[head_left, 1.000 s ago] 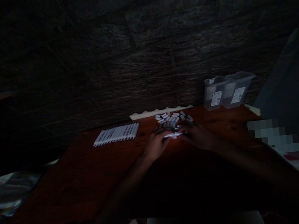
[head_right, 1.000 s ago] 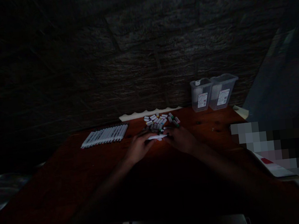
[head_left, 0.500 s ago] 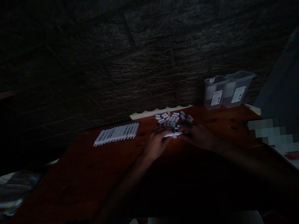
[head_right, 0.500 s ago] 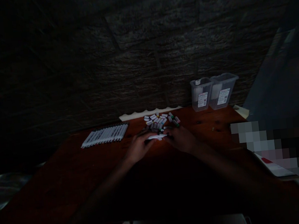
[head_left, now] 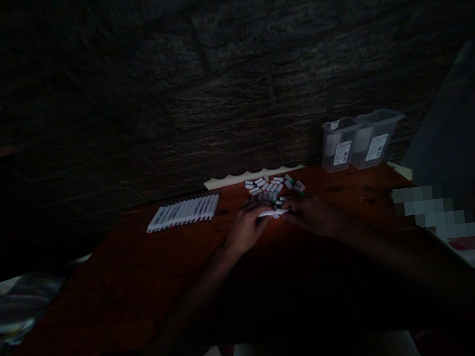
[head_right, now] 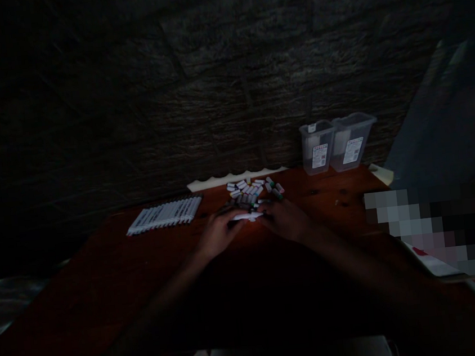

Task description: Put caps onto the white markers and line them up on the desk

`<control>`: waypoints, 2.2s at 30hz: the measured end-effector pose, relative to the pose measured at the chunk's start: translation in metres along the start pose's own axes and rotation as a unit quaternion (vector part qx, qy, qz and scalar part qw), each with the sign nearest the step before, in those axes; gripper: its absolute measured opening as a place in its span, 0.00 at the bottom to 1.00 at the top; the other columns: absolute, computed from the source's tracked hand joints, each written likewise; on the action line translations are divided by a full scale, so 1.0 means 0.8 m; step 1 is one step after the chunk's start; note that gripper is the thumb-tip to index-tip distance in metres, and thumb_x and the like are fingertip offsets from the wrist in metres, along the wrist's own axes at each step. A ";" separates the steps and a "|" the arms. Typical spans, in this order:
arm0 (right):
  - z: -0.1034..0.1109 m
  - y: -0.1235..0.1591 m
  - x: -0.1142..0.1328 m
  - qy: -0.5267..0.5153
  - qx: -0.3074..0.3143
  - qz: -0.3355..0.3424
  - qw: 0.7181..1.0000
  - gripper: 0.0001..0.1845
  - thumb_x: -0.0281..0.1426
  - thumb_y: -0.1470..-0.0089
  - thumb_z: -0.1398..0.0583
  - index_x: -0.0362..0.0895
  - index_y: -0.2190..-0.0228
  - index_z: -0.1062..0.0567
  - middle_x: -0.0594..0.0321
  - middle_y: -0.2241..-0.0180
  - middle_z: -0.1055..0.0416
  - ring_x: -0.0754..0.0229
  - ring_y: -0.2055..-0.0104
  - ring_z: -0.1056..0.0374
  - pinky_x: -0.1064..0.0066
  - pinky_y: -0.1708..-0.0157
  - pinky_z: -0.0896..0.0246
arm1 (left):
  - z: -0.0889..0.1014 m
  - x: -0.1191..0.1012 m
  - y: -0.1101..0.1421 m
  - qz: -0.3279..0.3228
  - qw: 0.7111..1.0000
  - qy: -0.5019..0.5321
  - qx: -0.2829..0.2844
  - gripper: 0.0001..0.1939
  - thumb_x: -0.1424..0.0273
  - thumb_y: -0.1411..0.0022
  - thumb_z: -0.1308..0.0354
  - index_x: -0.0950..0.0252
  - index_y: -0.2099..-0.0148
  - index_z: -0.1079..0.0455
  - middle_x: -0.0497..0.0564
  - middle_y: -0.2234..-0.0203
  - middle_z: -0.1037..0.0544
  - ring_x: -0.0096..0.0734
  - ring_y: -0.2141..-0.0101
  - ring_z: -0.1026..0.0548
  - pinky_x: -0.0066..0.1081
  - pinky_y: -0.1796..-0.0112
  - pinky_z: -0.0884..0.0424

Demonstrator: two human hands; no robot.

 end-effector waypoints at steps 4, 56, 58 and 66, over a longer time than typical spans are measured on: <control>0.001 0.000 0.002 0.009 0.007 -0.004 1.000 0.10 0.33 0.40 0.44 0.46 0.61 0.24 0.61 0.65 0.23 0.59 0.65 0.27 0.69 0.66 0.38 | 0.000 -0.001 0.000 -0.008 1.000 0.003 0.002 0.12 0.75 0.38 0.42 0.59 0.53 0.26 0.50 0.57 0.20 0.36 0.55 0.23 0.38 0.53 0.28; 0.001 0.002 0.008 0.036 0.013 0.002 0.999 0.11 0.34 0.40 0.44 0.46 0.58 0.24 0.60 0.63 0.22 0.58 0.63 0.27 0.69 0.64 0.39 | -0.001 -0.001 0.000 -0.006 1.000 0.009 0.023 0.11 0.74 0.37 0.43 0.60 0.53 0.26 0.51 0.56 0.21 0.37 0.53 0.24 0.39 0.52 0.28; 0.001 0.002 0.009 0.035 0.013 0.000 0.999 0.11 0.34 0.40 0.44 0.46 0.59 0.24 0.60 0.64 0.22 0.58 0.63 0.27 0.69 0.64 0.39 | -0.001 0.000 0.000 -0.006 1.000 0.014 0.020 0.11 0.74 0.37 0.43 0.60 0.53 0.26 0.51 0.56 0.21 0.37 0.54 0.24 0.39 0.52 0.28; -0.002 0.001 0.004 0.013 0.011 0.006 1.000 0.11 0.34 0.40 0.44 0.46 0.60 0.24 0.60 0.65 0.23 0.59 0.65 0.28 0.68 0.64 0.39 | 0.000 -0.002 -0.001 -0.016 1.000 0.015 0.010 0.12 0.75 0.38 0.43 0.59 0.53 0.25 0.51 0.57 0.20 0.36 0.55 0.24 0.40 0.53 0.27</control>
Point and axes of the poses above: each hand's wrist, its own y-axis away from the middle knuckle, its own z-axis out of the back of the hand, x = y × z, the point moved 3 cm from there along -y, towards the middle knuckle
